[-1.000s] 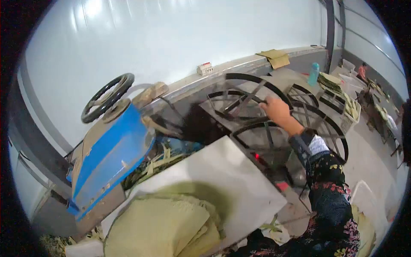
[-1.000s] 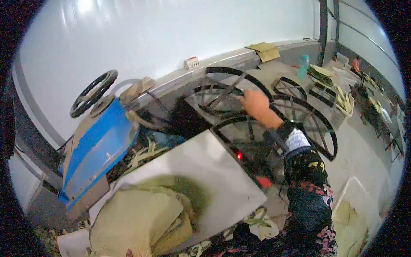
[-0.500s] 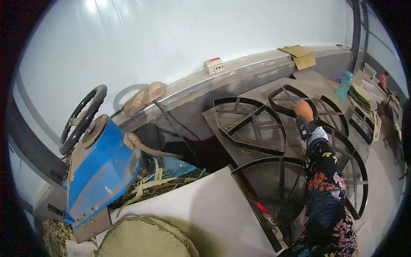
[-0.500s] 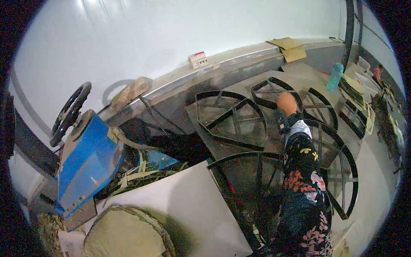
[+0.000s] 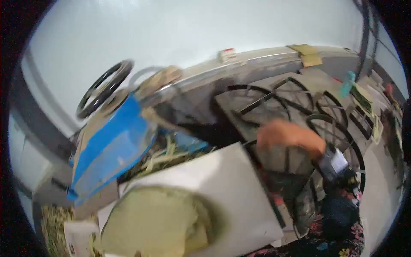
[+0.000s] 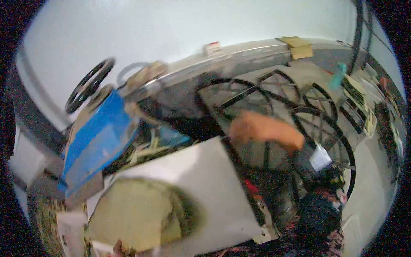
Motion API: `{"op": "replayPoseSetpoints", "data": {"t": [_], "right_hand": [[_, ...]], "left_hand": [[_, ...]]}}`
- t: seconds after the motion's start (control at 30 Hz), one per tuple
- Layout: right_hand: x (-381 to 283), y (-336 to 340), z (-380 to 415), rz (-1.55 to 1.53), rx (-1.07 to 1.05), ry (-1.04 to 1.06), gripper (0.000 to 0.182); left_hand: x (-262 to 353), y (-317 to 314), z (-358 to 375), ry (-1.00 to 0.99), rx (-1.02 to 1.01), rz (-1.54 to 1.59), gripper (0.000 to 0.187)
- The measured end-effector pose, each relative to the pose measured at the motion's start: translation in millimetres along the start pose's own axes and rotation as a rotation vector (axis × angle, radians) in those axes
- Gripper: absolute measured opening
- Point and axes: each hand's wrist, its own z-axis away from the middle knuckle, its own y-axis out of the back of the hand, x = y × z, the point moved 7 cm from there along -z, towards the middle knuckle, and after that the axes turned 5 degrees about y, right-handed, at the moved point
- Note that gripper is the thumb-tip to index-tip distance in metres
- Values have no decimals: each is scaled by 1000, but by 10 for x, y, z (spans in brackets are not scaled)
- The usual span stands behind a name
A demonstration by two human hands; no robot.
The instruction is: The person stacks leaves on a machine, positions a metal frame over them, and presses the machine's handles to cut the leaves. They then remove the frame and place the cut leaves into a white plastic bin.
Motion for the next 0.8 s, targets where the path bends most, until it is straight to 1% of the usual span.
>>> {"op": "replayPoseSetpoints", "data": {"t": [0.03,0.07,0.1,0.13,0.17,0.2,0.23,0.27,0.3,0.37,0.4,0.43,0.47,0.5,0.57,0.6,0.63,0.67,0.7,0.73,0.77,0.8], "right_hand": [[-302,-672,-40,42,-388,-162,28],[-700,-1349,-14,-542,-530,-317,38],[-976,-1941,-45,-274,-655,-219,38],[-1216,-2451,-54,-415,-518,-220,41],[-1407,-2847,-67,-556,-371,-233,44],[-1532,-3214,-120,-571,-402,-223,44],[-1557,-3415,-260,-660,-167,-207,52],[-1552,-3528,-367,-735,79,-193,61],[-1587,-3696,-465,-737,74,-196,61],[-1456,-3697,-528,-864,491,-413,58],[-1576,-3700,-624,-856,487,-413,58],[-1671,-3654,-639,-1048,762,-480,54],[-1723,-3686,-594,-1237,1047,-543,51],[-1702,-3778,-612,-1237,1053,-549,51],[-1547,-3758,-498,-941,1186,-540,46],[-1556,-3738,-494,-939,1188,-539,46],[-1575,-3690,-452,-954,1259,-494,47],[-1587,-3620,-403,-969,1331,-448,49],[-1624,-3517,-360,-967,1336,-447,49],[-1718,-3371,-343,-938,1273,-401,52],[-1779,-3273,-340,-907,1212,-359,56],[-1769,-3228,-307,-903,1220,-362,56]], "left_hand": [[-86,-3,-37,-163,-165,-34,51],[-486,156,-737,240,-340,504,33],[-269,-186,-366,123,-71,484,33],[-157,-311,-115,270,129,455,30],[-145,-515,-122,270,-183,527,30],[-122,-567,-69,104,-262,425,31],[-1,-736,42,155,-442,436,30],[-96,-779,5,233,-472,487,30],[-243,-813,-68,314,-509,538,30],[-448,-769,-89,315,-539,384,30],[-620,-740,-150,316,-542,391,30],[-553,-671,-190,-234,-577,-82,30],[-498,-677,-12,-778,-562,-568,32],[-486,-658,55,-775,-569,-572,32],[-485,-636,36,-207,-765,112,40],[-222,-518,147,-892,-681,-523,40],[-168,-434,111,-890,-683,-522,40],[-256,-356,-100,-263,-800,75,40],[-393,-346,-150,389,-819,651,43],[-328,-250,-242,391,-826,643,43],[-143,-138,-327,341,-926,864,46],[20,-11,-404,287,-1019,1092,51]]}}
